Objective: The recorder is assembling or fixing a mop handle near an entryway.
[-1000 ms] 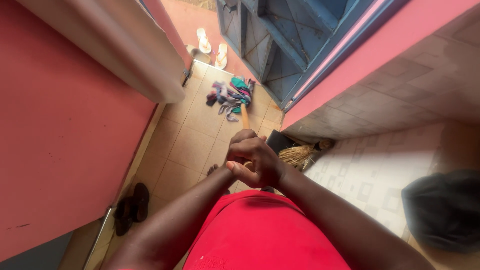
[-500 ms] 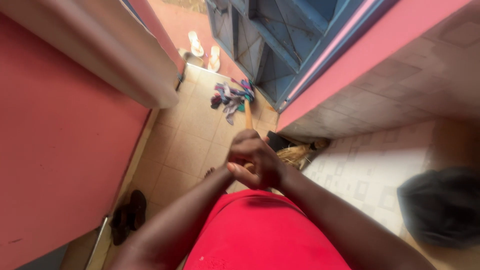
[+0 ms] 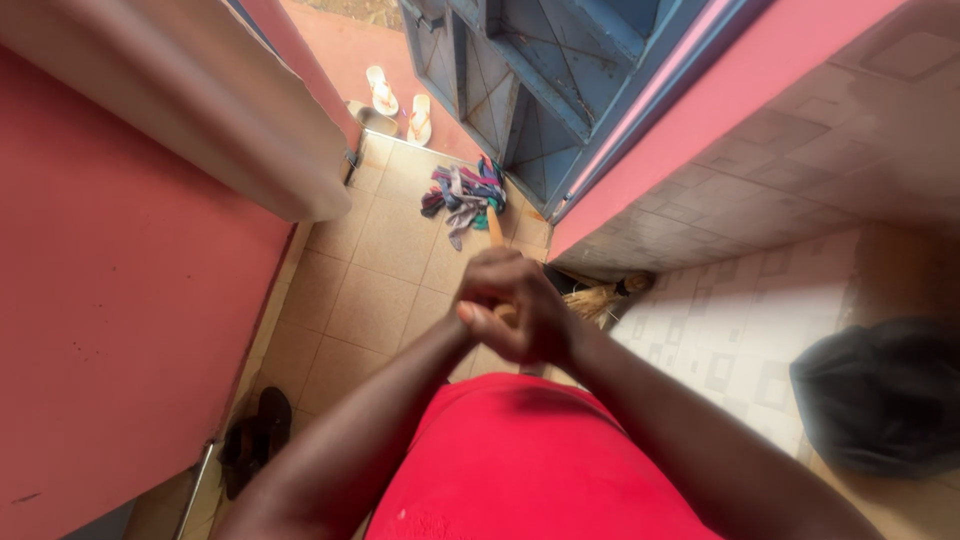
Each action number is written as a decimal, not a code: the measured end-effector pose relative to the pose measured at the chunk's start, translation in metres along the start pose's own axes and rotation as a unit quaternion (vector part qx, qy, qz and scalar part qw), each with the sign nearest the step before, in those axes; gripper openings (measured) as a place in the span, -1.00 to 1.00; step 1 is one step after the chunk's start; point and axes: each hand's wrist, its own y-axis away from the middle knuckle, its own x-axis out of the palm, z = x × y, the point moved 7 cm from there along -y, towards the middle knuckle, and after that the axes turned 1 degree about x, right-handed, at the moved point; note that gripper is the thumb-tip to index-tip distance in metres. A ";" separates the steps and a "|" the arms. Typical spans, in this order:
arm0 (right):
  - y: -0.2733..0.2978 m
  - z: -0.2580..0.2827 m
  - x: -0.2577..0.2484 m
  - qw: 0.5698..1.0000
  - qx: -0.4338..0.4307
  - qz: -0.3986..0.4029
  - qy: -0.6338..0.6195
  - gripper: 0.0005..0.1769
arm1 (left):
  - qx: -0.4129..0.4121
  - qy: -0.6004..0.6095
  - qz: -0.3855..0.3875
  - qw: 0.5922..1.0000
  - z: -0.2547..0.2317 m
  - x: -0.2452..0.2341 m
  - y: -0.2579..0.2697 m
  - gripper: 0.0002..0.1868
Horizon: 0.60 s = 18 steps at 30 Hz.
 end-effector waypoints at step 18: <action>0.056 0.021 -0.035 0.992 0.061 -0.108 -0.021 -0.71 | 0.211 -0.425 0.042 0.879 -0.132 0.059 0.003 -0.87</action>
